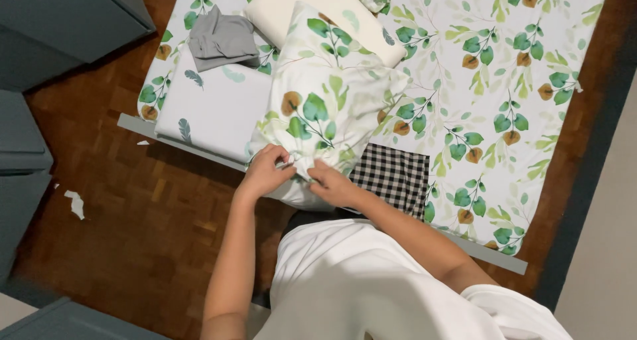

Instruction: The person inserts a pillow into a pillowcase on a bed. They hold the pillowcase open, guide the pillow inside, and then adjust the fabric to ensure the pillow is fully covered and properly aligned within the case.

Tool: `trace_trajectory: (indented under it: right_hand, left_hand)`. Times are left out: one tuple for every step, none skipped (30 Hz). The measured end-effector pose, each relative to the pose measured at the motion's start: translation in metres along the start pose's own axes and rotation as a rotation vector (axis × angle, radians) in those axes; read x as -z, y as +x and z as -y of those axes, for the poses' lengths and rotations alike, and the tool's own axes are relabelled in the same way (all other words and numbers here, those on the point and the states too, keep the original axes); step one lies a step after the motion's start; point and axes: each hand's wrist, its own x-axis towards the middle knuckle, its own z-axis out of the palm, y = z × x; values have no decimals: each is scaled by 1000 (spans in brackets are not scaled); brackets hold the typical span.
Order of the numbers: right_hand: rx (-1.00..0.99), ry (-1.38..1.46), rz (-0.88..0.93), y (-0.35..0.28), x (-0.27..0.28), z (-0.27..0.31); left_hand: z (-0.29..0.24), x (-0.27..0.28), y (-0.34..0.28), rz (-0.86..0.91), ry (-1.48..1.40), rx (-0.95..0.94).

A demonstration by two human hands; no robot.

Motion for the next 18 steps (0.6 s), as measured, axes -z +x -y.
trace_trajectory:
  right_hand:
    - [1, -1, -1, 0, -8, -3]
    - [-38, -65, 60, -1, -16, -6]
    - [-80, -129, 121, -3, -25, -9]
    - [-82, -128, 121, -7, -22, 7]
    - [-79, -128, 211, -10, -18, 22]
    - [-76, -127, 300, -13, -14, 38]
    - [-76, -128, 300, -14, -11, 51]
    - [-58, -98, 378, -14, -7, 63]
    - [-42, -67, 456, -16, -4, 75]
    - [-45, -66, 454, -17, -8, 68]
    - [-113, -70, 511, -17, -12, 61]
    - [-182, -74, 568, -18, -16, 54]
    - [-183, -75, 569, -17, -15, 35]
    - [-283, -140, 604, -16, -15, 15]
    - [-385, -204, 637, -16, -16, -5]
    - [-386, -203, 639, -19, -11, -22]
    - [-473, -293, 581, -21, -5, -40]
    - [-560, -383, 521, -22, 2, -58]
  left_hand:
    - [-7, 4, -5, -1, 1, -1]
    - [-14, 9, -10, 10, 1, 19]
    - [-20, 11, -16, 24, 1, 40]
    - [-24, 12, -21, 26, 1, 40]
    - [-28, 14, -25, 160, 86, 93]
    - [-33, 15, -30, 293, 172, 147]
    - [-10, 3, -27, 293, 172, 146]
    - [13, -8, -23, 379, 350, 216]
    - [36, -22, -20, 467, 530, 285]
    - [52, -33, -15, 470, 530, 282]
    - [67, -44, -12, 534, 620, 319]
    - [83, -56, -8, 599, 710, 355]
    - [85, -53, -6, 599, 708, 355]
    - [87, -50, -5, 660, 824, 437]
    - [90, -47, -4, 722, 940, 521]
    - [104, -50, -1, 724, 938, 522]
    - [117, -52, 4, 659, 941, 608]
    - [131, -54, 10, 592, 942, 692]
